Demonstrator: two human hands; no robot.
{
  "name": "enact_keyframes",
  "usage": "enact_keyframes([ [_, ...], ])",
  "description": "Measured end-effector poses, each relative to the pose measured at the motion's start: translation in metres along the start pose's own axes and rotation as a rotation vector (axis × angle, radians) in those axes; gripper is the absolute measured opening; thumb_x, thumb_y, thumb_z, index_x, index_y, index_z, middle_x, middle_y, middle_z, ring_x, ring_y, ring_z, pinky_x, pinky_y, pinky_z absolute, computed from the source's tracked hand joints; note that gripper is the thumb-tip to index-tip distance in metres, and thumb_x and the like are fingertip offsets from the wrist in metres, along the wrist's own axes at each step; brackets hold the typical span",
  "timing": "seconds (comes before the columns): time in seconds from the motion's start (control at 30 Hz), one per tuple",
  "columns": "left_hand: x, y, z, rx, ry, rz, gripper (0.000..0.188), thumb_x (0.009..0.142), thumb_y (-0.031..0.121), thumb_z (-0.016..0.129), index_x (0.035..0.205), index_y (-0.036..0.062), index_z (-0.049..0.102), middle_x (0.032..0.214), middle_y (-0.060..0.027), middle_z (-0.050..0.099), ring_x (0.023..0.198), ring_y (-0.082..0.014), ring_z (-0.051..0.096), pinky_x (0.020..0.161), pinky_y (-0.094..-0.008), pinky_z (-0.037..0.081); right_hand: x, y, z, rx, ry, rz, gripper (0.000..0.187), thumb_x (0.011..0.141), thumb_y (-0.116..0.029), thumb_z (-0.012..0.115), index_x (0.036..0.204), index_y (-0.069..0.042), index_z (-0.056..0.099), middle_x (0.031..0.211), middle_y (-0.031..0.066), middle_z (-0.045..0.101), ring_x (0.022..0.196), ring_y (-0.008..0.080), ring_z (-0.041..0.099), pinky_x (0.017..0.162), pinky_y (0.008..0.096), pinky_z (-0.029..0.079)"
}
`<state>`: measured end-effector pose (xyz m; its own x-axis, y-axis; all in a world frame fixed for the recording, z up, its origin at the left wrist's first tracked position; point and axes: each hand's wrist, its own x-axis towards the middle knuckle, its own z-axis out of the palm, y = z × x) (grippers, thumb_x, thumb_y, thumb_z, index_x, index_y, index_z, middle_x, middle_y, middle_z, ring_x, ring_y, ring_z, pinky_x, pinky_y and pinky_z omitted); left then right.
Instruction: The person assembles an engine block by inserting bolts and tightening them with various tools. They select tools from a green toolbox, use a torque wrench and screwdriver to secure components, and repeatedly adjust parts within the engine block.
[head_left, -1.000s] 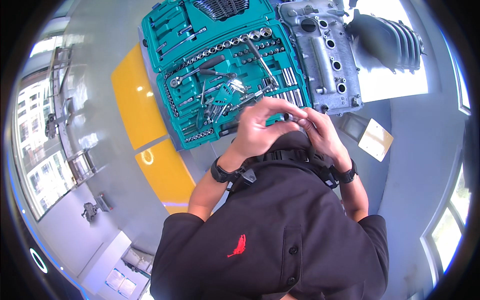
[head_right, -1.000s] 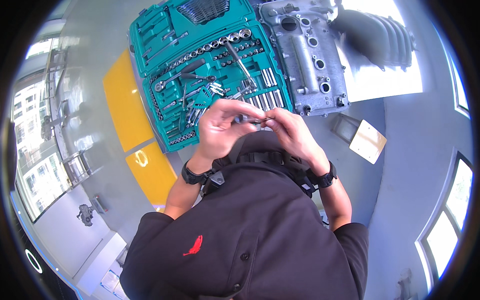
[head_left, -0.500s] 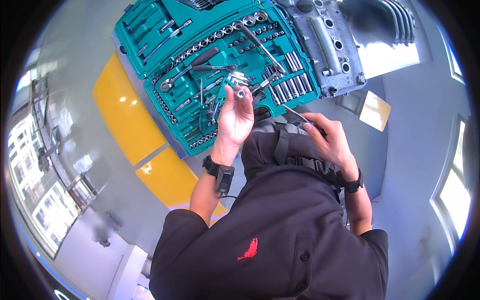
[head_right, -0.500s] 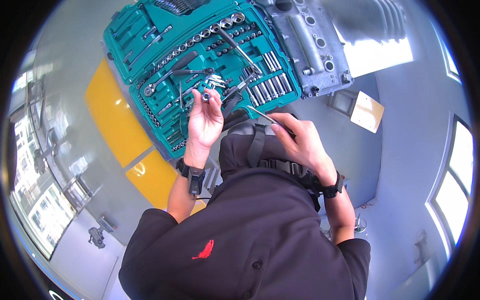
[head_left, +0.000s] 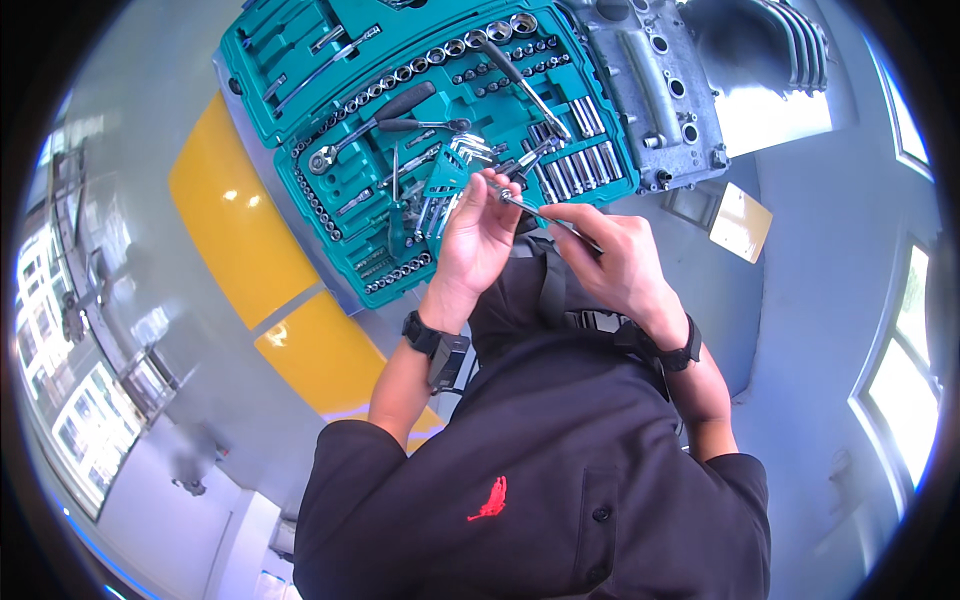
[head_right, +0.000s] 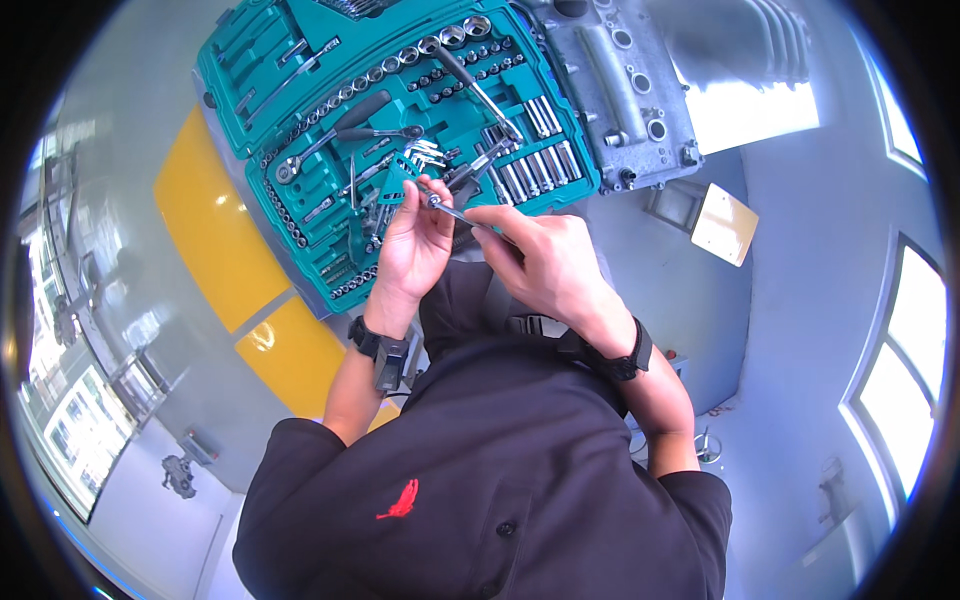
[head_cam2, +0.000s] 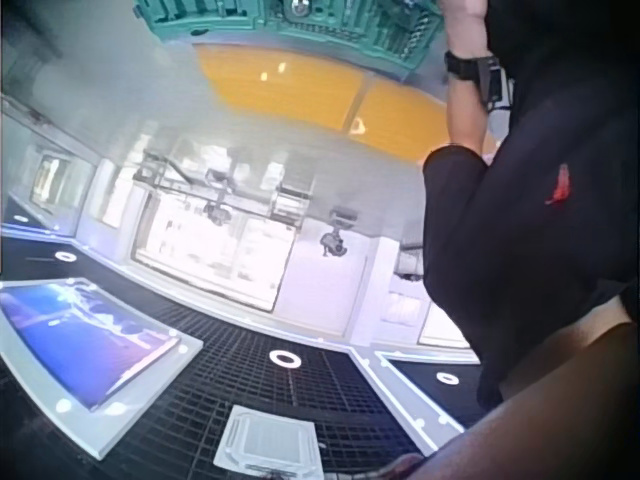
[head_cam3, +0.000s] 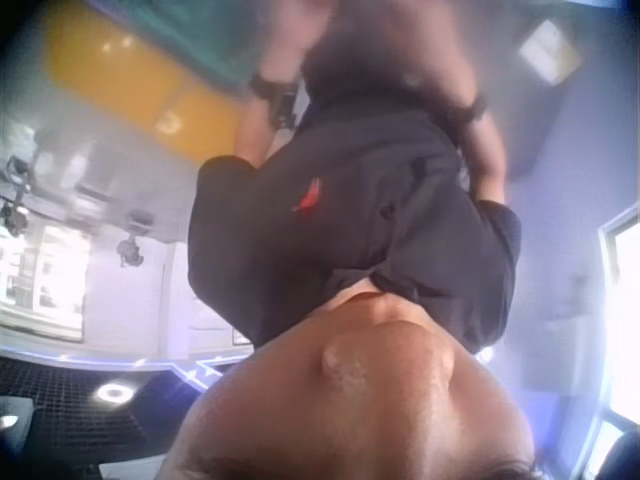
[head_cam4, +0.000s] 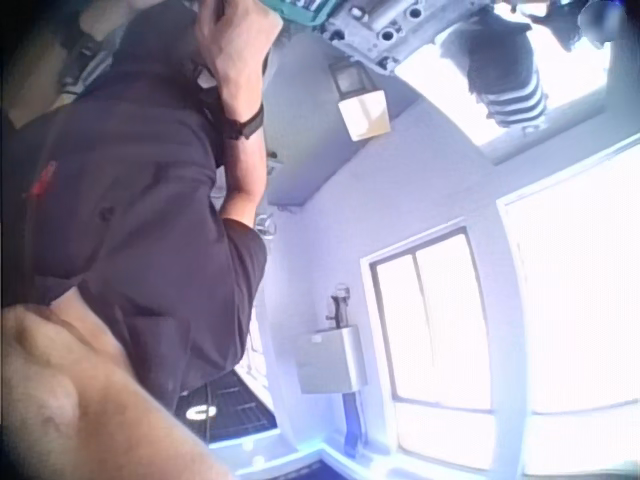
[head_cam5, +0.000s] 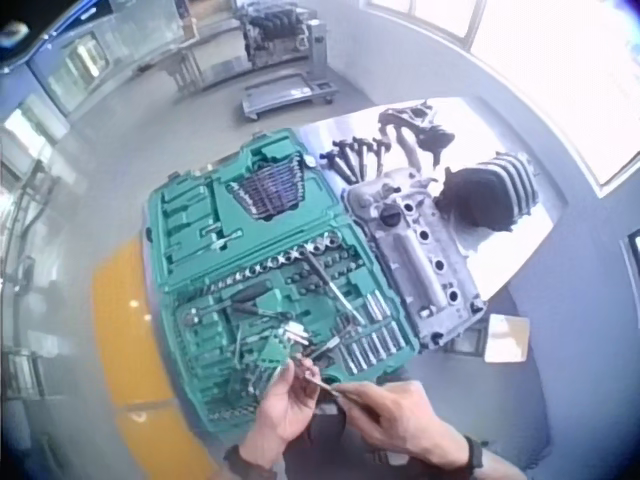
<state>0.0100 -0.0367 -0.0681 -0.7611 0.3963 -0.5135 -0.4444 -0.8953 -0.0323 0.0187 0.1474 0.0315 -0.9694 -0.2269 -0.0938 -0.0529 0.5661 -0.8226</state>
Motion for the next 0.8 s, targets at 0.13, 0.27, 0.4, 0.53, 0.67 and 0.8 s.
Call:
enact_keyframes([
  [0.13,-0.011,0.002,-0.008,0.173,-0.052,0.150,0.017,0.098,0.017,0.056,0.109,0.0047,0.059,0.105,-0.0082,0.063,0.105,-0.0216,0.063,0.093,-0.0331,0.056,0.003,0.016,-0.003,-0.082,-0.143,-0.008,0.016,0.089,-0.017,0.064,0.102,-0.008,0.064,0.063,0.0135,0.062,0.057,0.0317,0.064,0.053,0.0404,0.049],
  [0.27,-0.015,0.001,-0.017,0.343,-0.004,0.193,0.015,0.099,0.016,0.054,0.110,0.0053,0.058,0.104,-0.0077,0.063,0.104,-0.0221,0.064,0.093,-0.0345,0.056,0.001,0.045,-0.008,-0.065,-0.240,-0.057,0.016,0.090,-0.018,0.064,0.102,-0.008,0.063,0.067,0.0131,0.065,0.061,0.0314,0.065,0.055,0.0399,0.050],
  [0.4,-0.014,0.009,-0.026,0.428,0.117,0.239,0.013,0.099,0.015,0.055,0.108,0.0052,0.058,0.101,-0.0068,0.062,0.100,-0.0218,0.065,0.091,-0.0355,0.057,-0.004,0.073,-0.025,0.007,-0.180,0.135,0.016,0.089,-0.016,0.065,0.102,-0.006,0.062,0.071,0.0126,0.067,0.066,0.0298,0.068,0.058,0.0368,0.051],
  [0.53,-0.007,0.021,-0.031,0.421,0.188,0.295,0.012,0.098,0.011,0.055,0.107,0.0043,0.056,0.099,-0.0091,0.062,0.097,-0.0249,0.066,0.088,-0.0376,0.057,-0.002,0.100,-0.037,0.128,-0.031,0.306,0.016,0.092,-0.013,0.062,0.103,-0.001,0.060,0.079,0.0138,0.070,0.069,0.0196,0.070,0.064,0.0306,0.053],
  [0.67,0.006,0.032,-0.033,0.585,0.187,0.318,0.013,0.099,0.006,0.048,0.109,0.0044,0.055,0.098,-0.0094,0.061,0.096,-0.0252,0.065,0.091,-0.0420,0.054,0.004,0.115,-0.037,0.300,0.015,0.322,0.021,0.095,-0.014,0.059,0.108,0.003,0.059,0.087,0.0113,0.071,0.079,0.0150,0.067,0.072,0.0293,0.053],
  [0.8,0.016,0.035,-0.034,0.591,0.196,0.285,0.014,0.097,0.004,0.048,0.109,0.0033,0.055,0.097,-0.0095,0.061,0.086,-0.0224,0.063,0.082,-0.0393,0.053,0.011,0.114,-0.033,0.422,0.013,0.319,0.024,0.097,-0.014,0.056,0.115,0.003,0.059,0.099,0.0103,0.071,0.086,0.0141,0.066,0.078,0.0289,0.052],
])
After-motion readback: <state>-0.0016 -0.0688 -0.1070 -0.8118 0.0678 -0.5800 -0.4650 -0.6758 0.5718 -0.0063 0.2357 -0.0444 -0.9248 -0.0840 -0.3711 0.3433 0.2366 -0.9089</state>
